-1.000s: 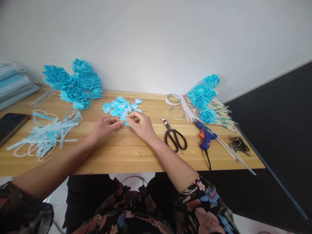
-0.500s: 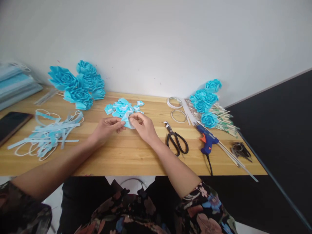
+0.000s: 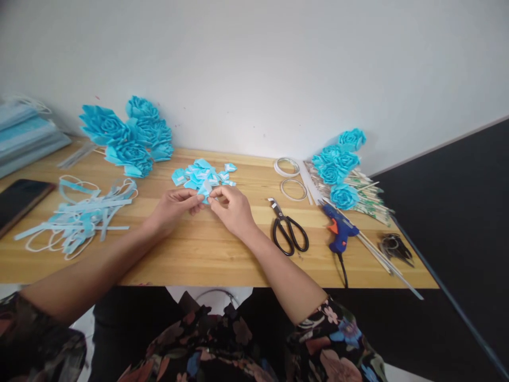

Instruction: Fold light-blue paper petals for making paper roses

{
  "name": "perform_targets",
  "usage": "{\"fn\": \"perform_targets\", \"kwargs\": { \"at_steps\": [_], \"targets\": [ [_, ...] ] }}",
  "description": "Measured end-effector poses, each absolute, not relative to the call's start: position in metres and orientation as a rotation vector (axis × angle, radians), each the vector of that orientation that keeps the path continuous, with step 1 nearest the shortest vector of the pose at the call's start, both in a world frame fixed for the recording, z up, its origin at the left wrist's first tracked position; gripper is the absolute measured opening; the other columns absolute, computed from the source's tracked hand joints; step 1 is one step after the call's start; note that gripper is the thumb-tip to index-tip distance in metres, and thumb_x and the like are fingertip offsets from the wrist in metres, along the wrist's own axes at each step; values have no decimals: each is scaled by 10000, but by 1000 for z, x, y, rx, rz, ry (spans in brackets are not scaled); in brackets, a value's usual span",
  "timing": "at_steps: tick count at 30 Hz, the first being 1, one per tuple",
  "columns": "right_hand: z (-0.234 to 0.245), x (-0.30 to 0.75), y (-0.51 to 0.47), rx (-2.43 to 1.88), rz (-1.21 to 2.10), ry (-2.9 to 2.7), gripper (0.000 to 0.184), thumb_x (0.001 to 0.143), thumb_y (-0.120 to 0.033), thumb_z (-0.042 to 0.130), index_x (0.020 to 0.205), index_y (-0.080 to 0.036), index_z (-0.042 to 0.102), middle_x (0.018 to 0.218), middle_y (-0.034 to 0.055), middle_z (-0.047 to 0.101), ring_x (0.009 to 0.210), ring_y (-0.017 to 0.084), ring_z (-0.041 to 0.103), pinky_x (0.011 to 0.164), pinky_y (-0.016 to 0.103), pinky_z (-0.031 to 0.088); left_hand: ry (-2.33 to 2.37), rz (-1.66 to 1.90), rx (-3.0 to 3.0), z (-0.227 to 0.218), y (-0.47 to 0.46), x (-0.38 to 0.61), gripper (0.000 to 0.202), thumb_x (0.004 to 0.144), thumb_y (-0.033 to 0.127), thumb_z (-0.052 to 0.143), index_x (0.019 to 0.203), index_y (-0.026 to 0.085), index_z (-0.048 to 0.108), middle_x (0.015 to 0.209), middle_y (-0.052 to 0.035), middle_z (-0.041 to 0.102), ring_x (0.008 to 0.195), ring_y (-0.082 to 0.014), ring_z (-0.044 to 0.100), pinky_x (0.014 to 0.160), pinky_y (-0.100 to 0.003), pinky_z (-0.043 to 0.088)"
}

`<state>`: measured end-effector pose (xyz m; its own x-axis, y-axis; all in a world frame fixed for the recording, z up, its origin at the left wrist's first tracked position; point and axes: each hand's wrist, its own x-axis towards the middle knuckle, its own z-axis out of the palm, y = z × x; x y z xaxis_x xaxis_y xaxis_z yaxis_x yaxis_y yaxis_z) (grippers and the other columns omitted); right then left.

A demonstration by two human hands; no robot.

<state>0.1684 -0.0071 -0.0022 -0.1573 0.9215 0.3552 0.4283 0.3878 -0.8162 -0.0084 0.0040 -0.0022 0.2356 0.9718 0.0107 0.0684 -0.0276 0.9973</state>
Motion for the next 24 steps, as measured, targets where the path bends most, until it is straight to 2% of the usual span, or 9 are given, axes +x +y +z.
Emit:
{"fn": "perform_targets", "kwargs": {
  "at_steps": [9,20,24],
  "targets": [
    [0,169,-8,-1104,647,-1741,26,806,-229,637,780,-224,638,915,23,690,920,166,627,767,293,496,1042,969,1312,-4,5,-10,342,706,468,743,620,150,654,609,-9,637,524,-74,486,532,-210,395],
    [0,169,-8,-1134,700,-1690,46,804,-261,629,772,-228,630,896,16,693,884,166,631,772,304,498,992,925,1342,-7,5,-11,331,743,461,718,648,150,656,619,-16,636,529,-79,493,536,-215,400],
    [2,169,-8,-1146,821,-1639,107,806,-313,631,862,-222,639,920,17,695,841,153,630,763,297,499,1012,955,1331,-4,5,-10,339,736,464,715,632,148,647,615,-16,635,525,-79,493,538,-216,401]
  ]
}}
